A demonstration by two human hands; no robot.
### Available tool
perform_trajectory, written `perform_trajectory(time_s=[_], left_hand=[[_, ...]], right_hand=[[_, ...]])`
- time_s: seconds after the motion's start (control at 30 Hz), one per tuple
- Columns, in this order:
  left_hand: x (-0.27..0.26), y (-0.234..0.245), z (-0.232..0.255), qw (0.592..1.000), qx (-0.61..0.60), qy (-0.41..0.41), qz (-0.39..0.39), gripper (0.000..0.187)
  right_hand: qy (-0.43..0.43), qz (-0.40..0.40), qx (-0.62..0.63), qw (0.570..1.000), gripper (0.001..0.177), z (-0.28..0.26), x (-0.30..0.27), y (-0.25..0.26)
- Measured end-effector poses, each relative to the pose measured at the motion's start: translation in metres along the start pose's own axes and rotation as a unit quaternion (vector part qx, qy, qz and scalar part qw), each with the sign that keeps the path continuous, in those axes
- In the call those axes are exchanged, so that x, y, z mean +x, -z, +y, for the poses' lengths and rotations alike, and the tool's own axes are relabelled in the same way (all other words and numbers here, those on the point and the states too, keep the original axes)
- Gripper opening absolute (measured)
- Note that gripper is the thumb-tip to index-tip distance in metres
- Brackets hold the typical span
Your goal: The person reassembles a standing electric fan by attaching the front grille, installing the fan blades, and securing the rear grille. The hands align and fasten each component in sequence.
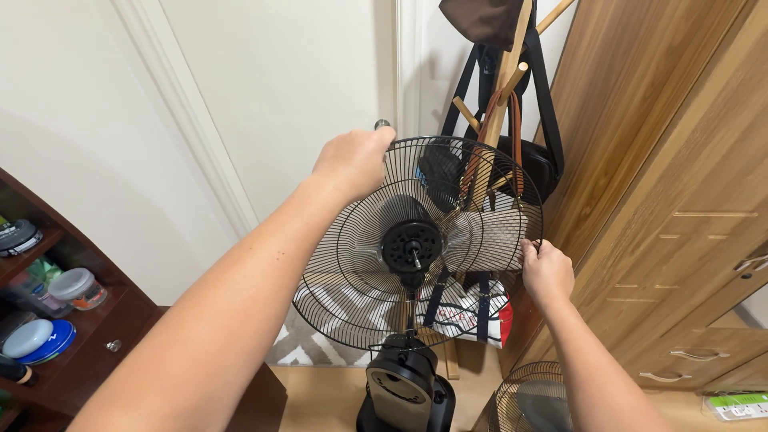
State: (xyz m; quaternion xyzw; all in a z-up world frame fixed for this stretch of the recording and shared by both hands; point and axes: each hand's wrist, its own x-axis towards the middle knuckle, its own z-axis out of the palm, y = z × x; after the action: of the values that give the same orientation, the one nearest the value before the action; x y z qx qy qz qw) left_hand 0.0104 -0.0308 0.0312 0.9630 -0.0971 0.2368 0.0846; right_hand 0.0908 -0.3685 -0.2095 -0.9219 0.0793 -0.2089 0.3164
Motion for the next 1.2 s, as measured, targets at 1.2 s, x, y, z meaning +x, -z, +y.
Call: perform_trajectory(time_s=[1.2], left_hand=[[-0.02, 0.001, -0.011, 0.998, -0.043, 0.045, -0.018, 0.033]], right_hand=[[-0.034, -0.021, -0.033, 0.999, 0.048, 0.009, -0.001, -0.005]])
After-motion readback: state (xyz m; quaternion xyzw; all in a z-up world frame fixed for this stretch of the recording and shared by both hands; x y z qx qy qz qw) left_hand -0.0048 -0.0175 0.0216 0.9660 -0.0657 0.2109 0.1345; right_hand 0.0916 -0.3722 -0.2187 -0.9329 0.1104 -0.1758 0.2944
